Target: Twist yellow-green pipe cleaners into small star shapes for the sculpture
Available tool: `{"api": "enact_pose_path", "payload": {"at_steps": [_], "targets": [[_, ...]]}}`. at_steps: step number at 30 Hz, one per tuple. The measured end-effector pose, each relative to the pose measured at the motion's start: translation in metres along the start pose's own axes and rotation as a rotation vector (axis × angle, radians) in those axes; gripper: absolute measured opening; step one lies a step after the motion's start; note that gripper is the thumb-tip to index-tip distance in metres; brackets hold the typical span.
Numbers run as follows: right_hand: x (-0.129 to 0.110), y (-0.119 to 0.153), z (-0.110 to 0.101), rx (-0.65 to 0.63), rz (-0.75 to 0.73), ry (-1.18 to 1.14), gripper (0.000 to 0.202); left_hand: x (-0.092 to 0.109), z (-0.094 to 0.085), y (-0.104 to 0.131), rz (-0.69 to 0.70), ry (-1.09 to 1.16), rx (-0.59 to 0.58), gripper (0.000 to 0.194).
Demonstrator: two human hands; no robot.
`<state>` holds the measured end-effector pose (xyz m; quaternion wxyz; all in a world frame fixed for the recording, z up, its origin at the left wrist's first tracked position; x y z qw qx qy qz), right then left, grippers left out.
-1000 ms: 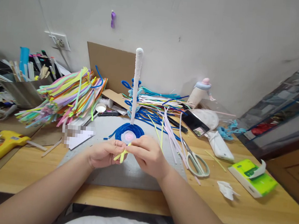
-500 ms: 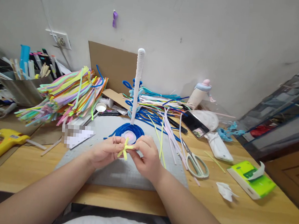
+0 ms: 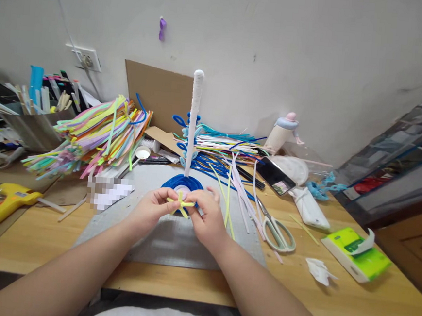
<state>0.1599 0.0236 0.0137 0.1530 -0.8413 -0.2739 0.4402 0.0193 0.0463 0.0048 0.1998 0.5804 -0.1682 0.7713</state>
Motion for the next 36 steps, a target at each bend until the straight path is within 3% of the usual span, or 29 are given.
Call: {"api": "enact_pose_path", "payload": {"at_steps": [3,10,15,21,31,36], "targets": [[0.005,0.003,0.006,-0.056,0.077,-0.195,0.01,0.001,0.001,0.001,-0.001,-0.012,0.001,0.029],[-0.002,0.002,0.011,-0.051,0.209,-0.502,0.016,-0.008,-0.002,-0.001,0.016,0.035,-0.003,0.027],[0.012,0.0,0.014,0.003,0.411,-0.684,0.025,-0.009,-0.002,-0.002,0.013,0.013,-0.011,0.029],[0.027,0.001,0.021,-0.056,0.522,-0.907,0.03,-0.007,-0.003,-0.003,0.028,-0.004,-0.005,0.029],[0.018,0.0,0.016,-0.029,0.454,-0.769,0.022,-0.004,-0.001,-0.001,0.061,-0.018,-0.043,0.026],[0.014,0.0,0.012,-0.054,0.316,-0.455,0.009,-0.006,0.0,-0.002,0.109,-0.293,-0.054,0.022]]}}
Point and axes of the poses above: each hand's wrist, its own y-axis away from the middle knuckle, its own z-axis out of the palm, x = y × z, the point moved 4 cm from there along -y, towards the middle knuckle, and after that the axes turned 11 degrees about -x, right-handed, at the moved point
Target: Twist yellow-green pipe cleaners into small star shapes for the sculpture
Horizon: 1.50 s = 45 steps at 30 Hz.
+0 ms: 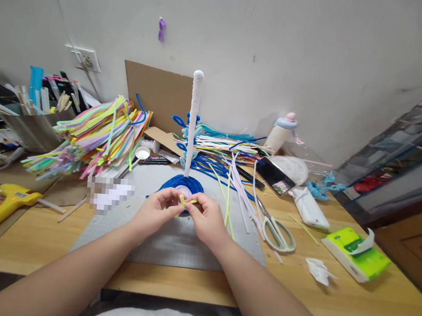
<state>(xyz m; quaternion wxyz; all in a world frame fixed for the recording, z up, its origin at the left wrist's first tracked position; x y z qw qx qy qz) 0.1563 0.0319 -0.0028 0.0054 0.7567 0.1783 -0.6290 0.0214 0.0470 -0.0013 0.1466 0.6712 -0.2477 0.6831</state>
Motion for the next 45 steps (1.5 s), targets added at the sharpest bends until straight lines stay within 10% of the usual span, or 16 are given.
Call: {"api": "enact_pose_path", "payload": {"at_steps": [6,16,24,33,45], "targets": [[-0.009,0.002,-0.004,-0.012,-0.151,0.323,0.009,-0.001,0.0,0.0,-0.045,-0.265,0.024,0.015],[-0.007,-0.006,-0.015,-0.222,0.021,0.203,0.011,0.002,-0.003,-0.001,-0.019,-0.197,0.005,0.011],[-0.01,-0.009,-0.021,-0.281,0.103,-0.018,0.017,-0.007,-0.001,0.0,-0.204,0.463,-0.16,0.021],[0.003,-0.006,-0.003,-0.157,0.175,-0.094,0.021,-0.01,-0.003,-0.001,-0.215,0.524,0.007,0.024],[-0.02,0.014,0.009,-0.108,-0.237,0.92,0.017,-0.004,-0.005,0.001,-0.138,0.06,0.159,0.021]]}}
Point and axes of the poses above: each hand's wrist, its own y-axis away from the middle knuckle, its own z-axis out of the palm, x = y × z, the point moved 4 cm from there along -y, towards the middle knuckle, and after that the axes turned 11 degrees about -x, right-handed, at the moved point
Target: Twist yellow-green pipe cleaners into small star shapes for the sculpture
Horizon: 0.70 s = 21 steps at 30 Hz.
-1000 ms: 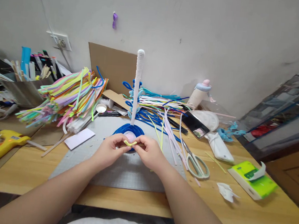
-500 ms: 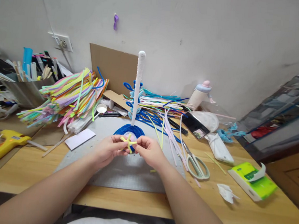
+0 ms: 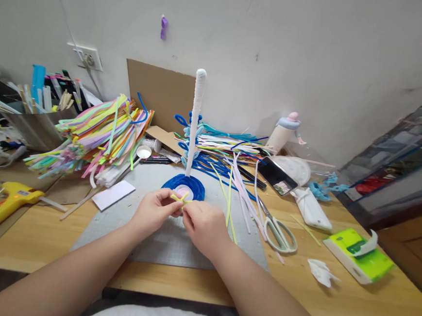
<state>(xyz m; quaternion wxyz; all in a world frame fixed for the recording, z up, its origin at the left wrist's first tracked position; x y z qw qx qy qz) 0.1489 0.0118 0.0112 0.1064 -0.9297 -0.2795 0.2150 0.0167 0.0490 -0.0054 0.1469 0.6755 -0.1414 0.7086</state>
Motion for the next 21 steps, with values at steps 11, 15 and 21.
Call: {"api": "enact_pose_path", "payload": {"at_steps": [11,15,21], "targets": [[0.003,-0.008,-0.039,-0.051,-0.279,-0.383,0.009,0.002,0.007,0.006,-0.28,0.242,-0.473,0.022],[0.005,-0.008,-0.038,-0.082,-0.214,-0.571,0.004,0.0,0.008,0.012,-0.372,0.352,-0.604,0.017],[0.004,-0.005,-0.039,0.058,-0.24,-0.52,0.006,-0.005,0.01,0.013,-0.445,0.537,-0.674,0.013]]}}
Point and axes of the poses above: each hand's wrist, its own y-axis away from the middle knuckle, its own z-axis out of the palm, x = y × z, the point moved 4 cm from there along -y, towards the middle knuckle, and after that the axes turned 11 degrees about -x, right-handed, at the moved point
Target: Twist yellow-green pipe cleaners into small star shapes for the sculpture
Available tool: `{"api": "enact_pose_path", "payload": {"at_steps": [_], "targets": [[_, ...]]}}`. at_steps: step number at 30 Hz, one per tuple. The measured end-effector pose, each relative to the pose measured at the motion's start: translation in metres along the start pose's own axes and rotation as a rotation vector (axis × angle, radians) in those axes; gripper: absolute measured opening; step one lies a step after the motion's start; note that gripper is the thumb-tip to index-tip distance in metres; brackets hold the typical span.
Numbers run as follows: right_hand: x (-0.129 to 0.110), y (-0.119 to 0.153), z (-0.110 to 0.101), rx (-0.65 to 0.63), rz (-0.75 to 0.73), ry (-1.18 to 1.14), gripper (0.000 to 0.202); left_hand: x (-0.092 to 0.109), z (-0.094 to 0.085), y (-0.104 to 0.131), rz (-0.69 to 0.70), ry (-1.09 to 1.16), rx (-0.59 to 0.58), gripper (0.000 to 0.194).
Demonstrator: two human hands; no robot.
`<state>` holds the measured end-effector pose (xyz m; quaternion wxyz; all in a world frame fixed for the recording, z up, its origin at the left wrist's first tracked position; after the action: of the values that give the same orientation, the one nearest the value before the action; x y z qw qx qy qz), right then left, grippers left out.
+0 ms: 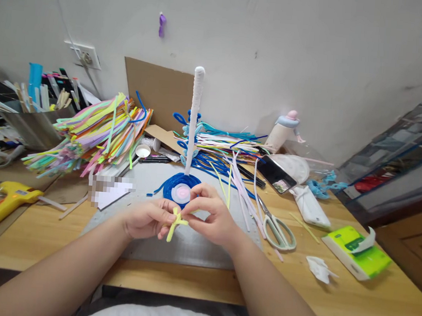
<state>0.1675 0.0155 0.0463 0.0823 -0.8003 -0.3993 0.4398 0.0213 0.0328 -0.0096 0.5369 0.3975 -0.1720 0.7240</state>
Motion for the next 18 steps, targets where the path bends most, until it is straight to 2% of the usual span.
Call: {"api": "enact_pose_path", "payload": {"at_steps": [3,6,11,15,18], "targets": [[-0.005,0.003,-0.001,0.12,-0.076,0.255,0.013,-0.002,-0.001,-0.003,0.03,0.11,-0.016,0.014],[-0.003,0.005,0.005,0.153,-0.065,0.366,0.015,-0.001,-0.004,-0.005,0.119,0.169,0.037,0.014],[0.009,0.005,0.02,0.174,0.104,0.089,0.01,0.004,-0.009,-0.006,0.307,0.103,0.204,0.019],[0.019,0.004,0.028,0.159,0.259,-0.133,0.009,0.007,-0.01,-0.006,0.396,-0.039,0.296,0.025],[0.028,0.005,0.036,0.143,0.335,-0.405,0.009,0.009,-0.011,-0.005,0.435,-0.132,0.369,0.025]]}}
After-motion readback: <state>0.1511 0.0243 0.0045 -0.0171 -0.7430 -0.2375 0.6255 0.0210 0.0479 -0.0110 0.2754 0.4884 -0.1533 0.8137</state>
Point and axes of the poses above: each hand's wrist, its own y-axis away from the middle knuckle, its own z-axis out of the palm, x = y × z, the point moved 4 cm from there along -y, towards the middle knuckle, and after that the axes turned 11 degrees about -x, right-handed, at the moved point
